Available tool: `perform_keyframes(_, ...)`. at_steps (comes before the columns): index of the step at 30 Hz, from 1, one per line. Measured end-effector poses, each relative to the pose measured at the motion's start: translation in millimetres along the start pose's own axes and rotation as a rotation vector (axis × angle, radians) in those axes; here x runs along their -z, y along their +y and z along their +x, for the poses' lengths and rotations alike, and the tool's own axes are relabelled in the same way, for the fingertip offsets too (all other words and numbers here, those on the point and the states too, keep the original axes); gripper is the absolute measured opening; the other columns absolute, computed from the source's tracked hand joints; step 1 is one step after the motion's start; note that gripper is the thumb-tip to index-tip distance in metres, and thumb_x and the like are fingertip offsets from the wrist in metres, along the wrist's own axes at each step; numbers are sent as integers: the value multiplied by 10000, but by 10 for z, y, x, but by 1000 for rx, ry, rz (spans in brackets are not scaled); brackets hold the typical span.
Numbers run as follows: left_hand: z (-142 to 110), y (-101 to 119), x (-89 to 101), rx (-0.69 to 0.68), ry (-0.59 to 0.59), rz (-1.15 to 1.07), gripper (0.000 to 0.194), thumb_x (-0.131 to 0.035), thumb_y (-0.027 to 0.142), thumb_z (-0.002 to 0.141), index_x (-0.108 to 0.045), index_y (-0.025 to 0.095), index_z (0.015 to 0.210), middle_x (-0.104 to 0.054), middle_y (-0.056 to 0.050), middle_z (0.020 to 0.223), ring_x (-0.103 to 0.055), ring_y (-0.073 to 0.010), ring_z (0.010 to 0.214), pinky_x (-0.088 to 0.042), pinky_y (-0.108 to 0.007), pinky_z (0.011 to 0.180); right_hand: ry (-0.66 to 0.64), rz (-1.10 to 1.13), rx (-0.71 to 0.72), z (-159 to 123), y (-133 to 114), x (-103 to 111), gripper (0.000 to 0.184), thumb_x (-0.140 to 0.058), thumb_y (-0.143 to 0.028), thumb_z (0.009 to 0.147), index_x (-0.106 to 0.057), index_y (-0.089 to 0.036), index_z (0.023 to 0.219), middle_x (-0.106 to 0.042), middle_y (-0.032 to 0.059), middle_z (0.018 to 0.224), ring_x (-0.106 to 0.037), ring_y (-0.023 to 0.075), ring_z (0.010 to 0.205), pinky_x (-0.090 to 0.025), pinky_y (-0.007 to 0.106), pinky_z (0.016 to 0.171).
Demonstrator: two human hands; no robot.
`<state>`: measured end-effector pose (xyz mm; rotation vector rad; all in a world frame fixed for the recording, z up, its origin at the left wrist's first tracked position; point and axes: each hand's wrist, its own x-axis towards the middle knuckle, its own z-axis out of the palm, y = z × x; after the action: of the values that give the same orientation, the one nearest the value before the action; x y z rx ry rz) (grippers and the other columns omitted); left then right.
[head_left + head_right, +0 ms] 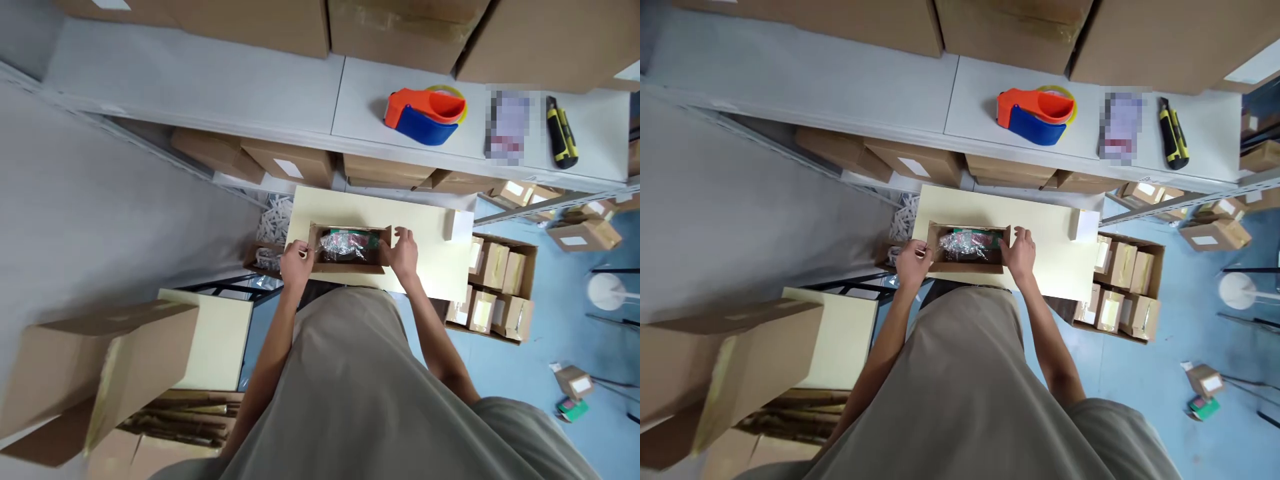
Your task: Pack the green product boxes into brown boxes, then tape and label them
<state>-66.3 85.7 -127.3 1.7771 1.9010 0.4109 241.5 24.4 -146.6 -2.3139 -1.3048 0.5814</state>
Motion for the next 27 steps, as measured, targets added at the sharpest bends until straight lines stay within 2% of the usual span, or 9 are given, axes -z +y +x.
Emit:
perform_keyframes(2,-36,-37,14,9,8,7,65,-648,295,989,-692,248,983,-811,-94,1021,-775,-277,939,-572,-387,921,27,18,2,210,-92,-63,500,-760,-401,972,-637,-173,1399,-670,209,1416,-726,339,1128,-574,490,1015)
perform_keyframes(5,-93,-39,13,-11,18,11,76,-641,262,994,-710,238,1014,-809,-80,1003,-782,-264,909,-596,-393,936,28,41,-34,511,-224,-98,467,-736,-397,1011,-636,-191,1418,-639,207,1472,-738,347,1136,-592,469,961)
perform_keyframes(9,-196,36,-35,-205,-96,-57,173,-689,348,1039,-740,225,1150,-807,-115,1186,-792,-290,1139,-615,-425,1057,6,87,-30,667,-321,-72,349,-677,-408,1068,-672,-183,1334,-740,189,1364,-751,341,1128,-579,441,963)
perform_keyframes(12,-264,63,-95,-317,-309,-56,614,-919,463,903,-680,260,1431,-748,-134,1468,-715,-364,1393,-575,-499,1195,-88,129,40,564,-346,-69,324,-596,-501,1126,-712,-200,1160,-823,146,1177,-774,314,1035,-562,402,941)
perform_keyframes(14,-272,54,-144,-277,-370,-30,878,-1011,456,808,-592,279,1558,-709,-146,1550,-686,-404,1444,-559,-544,1225,-151,121,58,447,-330,-68,334,-561,-501,1145,-720,-217,1068,-844,125,1110,-790,298,988,-552,372,904)
perform_keyframes(18,-183,25,-251,-185,-204,-55,1117,-1012,487,817,-390,257,1715,-608,-214,1634,-652,-426,1492,-571,-564,1221,-231,131,58,255,-218,-22,247,-597,-428,1136,-745,-243,1071,-854,88,1121,-813,279,994,-542,336,850)
perform_keyframes(22,-37,11,-361,-313,-78,-32,978,-931,438,921,-413,236,1726,-390,-252,1775,-410,-444,1691,-444,-592,1345,-280,146,92,147,-145,-9,183,-625,-348,1116,-770,-242,1081,-815,83,1222,-791,255,991,-560,343,848)
perform_keyframes(24,31,-8,-402,-318,-80,-19,868,-892,365,955,-469,245,1704,-380,-238,1775,-400,-436,1695,-441,-591,1347,-284,94,117,81,-148,-54,145,-654,-289,1082,-781,-231,1040,-768,109,1339,-771,259,1015,-579,369,877)
perform_keyframes(27,115,-70,-421,-265,-139,-11,658,-871,299,955,-640,250,1568,-484,-205,1703,-493,-425,1630,-490,-569,1313,-241,-34,155,-54,-144,-158,128,-672,-226,1047,-797,-224,1022,-706,152,1464,-703,343,1249,-586,448,1016)
